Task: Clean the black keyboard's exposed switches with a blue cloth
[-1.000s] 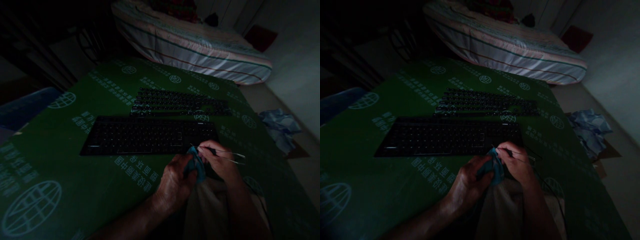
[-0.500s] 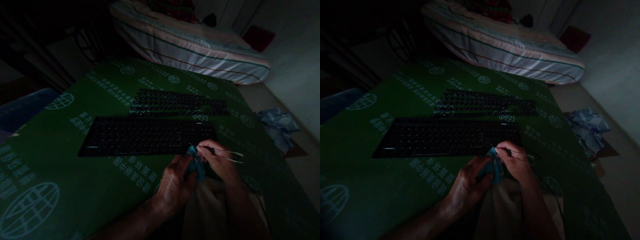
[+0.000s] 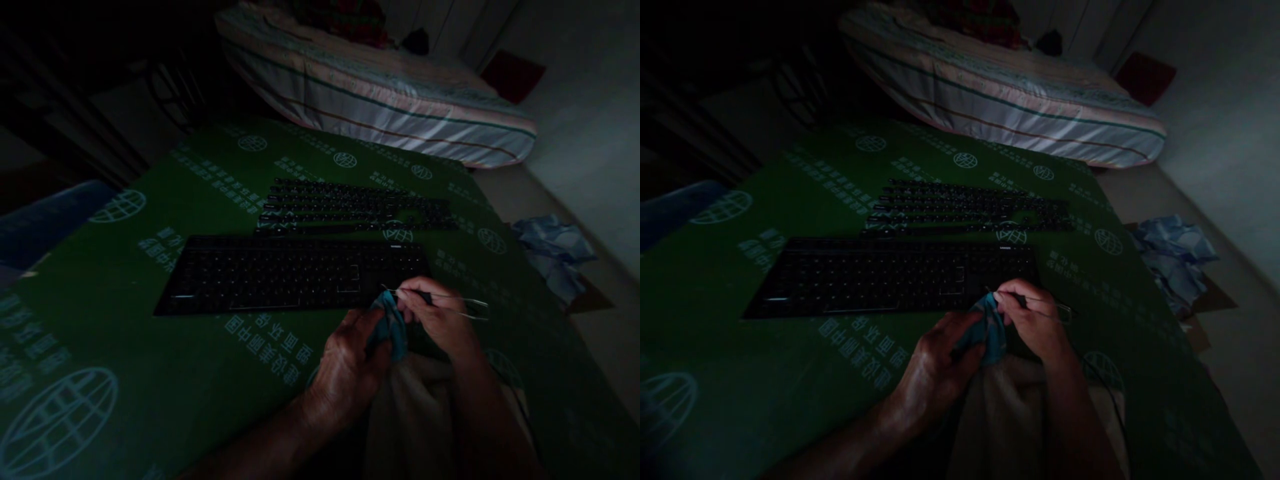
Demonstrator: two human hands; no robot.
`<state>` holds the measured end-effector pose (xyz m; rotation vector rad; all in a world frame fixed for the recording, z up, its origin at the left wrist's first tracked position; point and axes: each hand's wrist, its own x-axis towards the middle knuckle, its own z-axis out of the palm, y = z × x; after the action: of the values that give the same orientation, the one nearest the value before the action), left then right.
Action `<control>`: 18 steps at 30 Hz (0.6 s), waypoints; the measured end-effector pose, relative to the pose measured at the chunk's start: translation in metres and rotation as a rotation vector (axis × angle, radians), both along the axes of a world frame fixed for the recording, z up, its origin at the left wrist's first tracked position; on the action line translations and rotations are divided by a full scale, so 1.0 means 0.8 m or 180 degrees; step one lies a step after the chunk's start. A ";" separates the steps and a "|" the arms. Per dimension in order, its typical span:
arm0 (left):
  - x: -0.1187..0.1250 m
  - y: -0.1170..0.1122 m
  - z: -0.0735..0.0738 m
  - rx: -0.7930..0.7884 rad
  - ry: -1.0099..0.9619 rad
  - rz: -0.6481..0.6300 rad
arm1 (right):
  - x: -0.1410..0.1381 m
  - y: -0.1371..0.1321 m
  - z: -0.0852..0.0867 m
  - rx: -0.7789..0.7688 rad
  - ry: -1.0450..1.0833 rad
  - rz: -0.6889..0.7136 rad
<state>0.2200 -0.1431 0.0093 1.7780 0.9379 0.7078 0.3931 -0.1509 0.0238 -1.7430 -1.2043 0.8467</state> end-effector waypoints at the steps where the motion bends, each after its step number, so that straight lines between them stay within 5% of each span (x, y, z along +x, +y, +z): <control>1: 0.000 0.000 0.000 0.0003 0.0012 -0.0010 | 0.000 0.000 0.000 0.0007 0.0004 -0.0015; 18: 0.001 0.000 -0.003 0.0112 0.0122 -0.0060 | 0.004 0.000 0.000 0.0106 -0.0024 0.0042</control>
<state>0.2210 -0.1432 0.0070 1.8348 0.9383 0.6842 0.3966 -0.1510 0.0239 -1.7146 -1.2296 0.8241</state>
